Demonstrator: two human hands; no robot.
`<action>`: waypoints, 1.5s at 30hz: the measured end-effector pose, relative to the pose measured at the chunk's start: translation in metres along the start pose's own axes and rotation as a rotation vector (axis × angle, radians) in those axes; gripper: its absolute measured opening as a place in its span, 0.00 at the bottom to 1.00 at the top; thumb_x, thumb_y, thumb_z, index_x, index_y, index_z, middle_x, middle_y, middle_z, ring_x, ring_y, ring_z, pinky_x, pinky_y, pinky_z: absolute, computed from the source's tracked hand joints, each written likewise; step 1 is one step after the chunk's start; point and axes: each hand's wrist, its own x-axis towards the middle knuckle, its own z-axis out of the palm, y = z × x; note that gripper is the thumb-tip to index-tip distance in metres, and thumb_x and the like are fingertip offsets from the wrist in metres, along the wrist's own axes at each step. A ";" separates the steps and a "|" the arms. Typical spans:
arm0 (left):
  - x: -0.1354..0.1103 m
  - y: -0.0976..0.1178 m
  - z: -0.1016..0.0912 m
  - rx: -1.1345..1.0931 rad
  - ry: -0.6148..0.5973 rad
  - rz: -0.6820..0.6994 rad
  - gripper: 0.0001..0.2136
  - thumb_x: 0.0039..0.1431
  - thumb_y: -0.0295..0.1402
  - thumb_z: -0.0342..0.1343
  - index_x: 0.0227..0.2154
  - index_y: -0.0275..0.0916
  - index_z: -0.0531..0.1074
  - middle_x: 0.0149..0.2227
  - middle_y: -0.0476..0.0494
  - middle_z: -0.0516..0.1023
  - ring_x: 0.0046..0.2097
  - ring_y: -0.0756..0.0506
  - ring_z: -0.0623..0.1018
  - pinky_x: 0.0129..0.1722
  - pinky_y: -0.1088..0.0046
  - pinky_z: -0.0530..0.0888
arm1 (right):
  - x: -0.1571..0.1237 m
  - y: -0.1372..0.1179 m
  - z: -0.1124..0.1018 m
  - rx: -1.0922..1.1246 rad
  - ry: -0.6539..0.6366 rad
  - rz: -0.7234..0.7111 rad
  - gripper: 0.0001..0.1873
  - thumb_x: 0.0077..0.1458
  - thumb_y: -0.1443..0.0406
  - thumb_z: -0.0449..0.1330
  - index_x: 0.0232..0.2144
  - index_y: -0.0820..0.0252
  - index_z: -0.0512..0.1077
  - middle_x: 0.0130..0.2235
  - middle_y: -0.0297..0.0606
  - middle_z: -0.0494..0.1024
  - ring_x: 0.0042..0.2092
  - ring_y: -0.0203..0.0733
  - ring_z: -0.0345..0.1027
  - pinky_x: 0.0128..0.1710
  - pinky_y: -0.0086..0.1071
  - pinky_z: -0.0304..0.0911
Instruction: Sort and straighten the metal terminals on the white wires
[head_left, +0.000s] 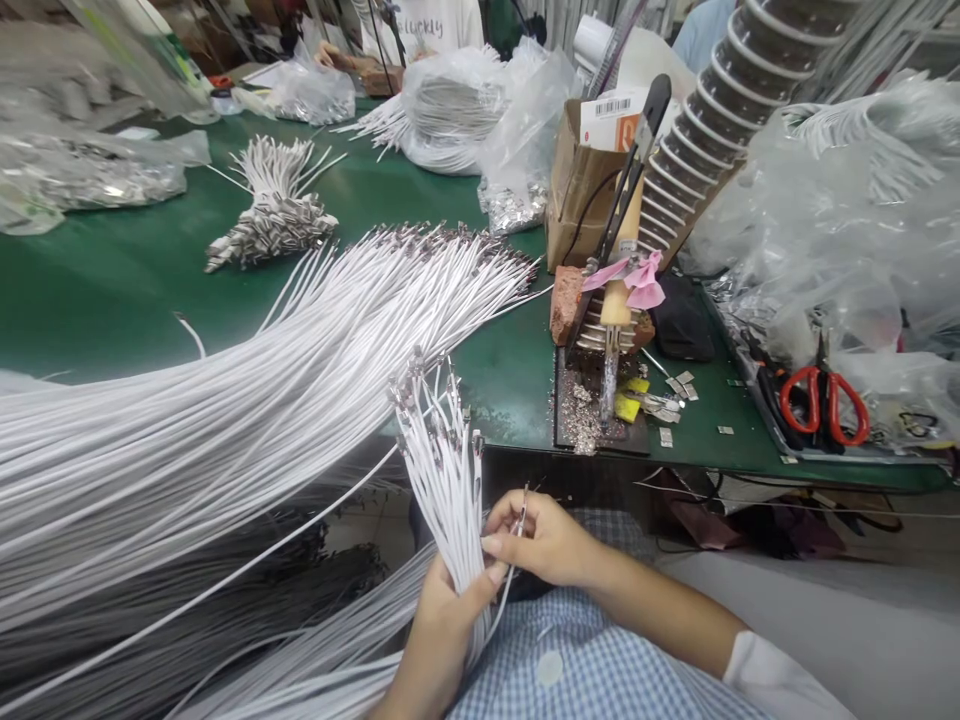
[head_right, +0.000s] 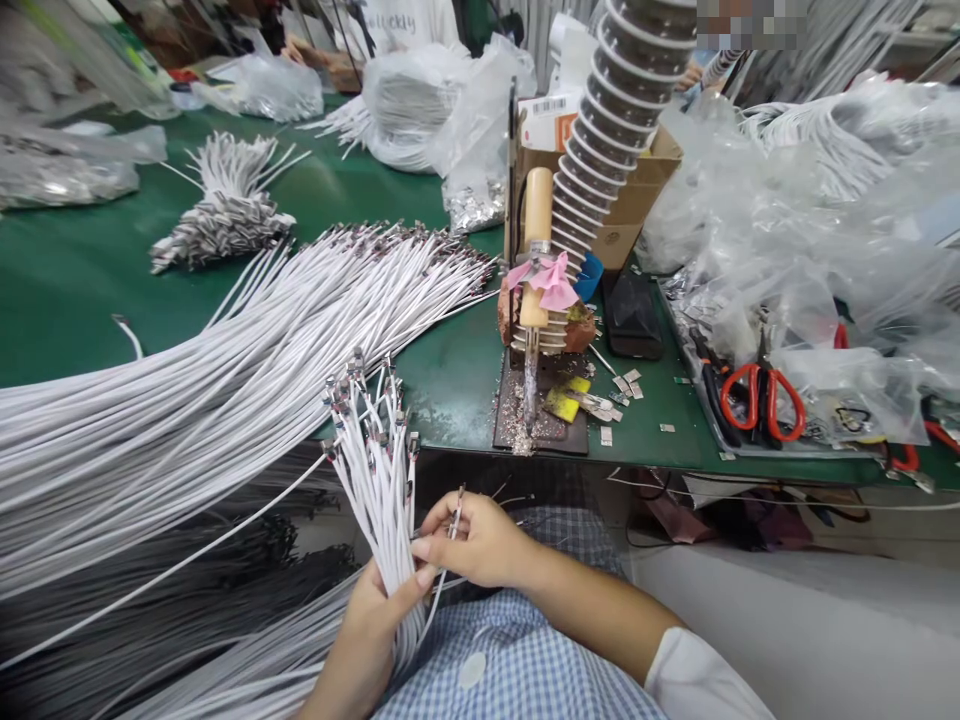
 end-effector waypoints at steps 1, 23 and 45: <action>0.000 0.000 0.000 0.002 -0.009 -0.006 0.13 0.45 0.32 0.65 0.35 0.38 0.71 0.32 0.48 0.77 0.35 0.48 0.74 0.34 0.77 0.70 | 0.000 0.001 0.001 -0.007 -0.009 0.000 0.15 0.45 0.58 0.63 0.27 0.64 0.65 0.24 0.31 0.66 0.23 0.30 0.58 0.24 0.26 0.55; 0.001 0.002 -0.002 -0.053 0.138 -0.019 0.16 0.41 0.29 0.67 0.35 0.38 0.71 0.32 0.48 0.79 0.34 0.46 0.76 0.37 0.73 0.71 | 0.003 -0.004 -0.009 -0.073 0.142 -0.102 0.26 0.49 0.45 0.55 0.25 0.64 0.69 0.22 0.33 0.67 0.24 0.32 0.59 0.25 0.27 0.56; -0.002 0.014 0.011 -0.103 0.206 -0.027 0.19 0.34 0.28 0.68 0.33 0.37 0.72 0.30 0.46 0.79 0.34 0.44 0.77 0.36 0.73 0.72 | -0.001 0.002 -0.015 -0.106 -0.011 -0.128 0.22 0.49 0.48 0.58 0.22 0.62 0.63 0.23 0.29 0.61 0.25 0.31 0.53 0.24 0.26 0.53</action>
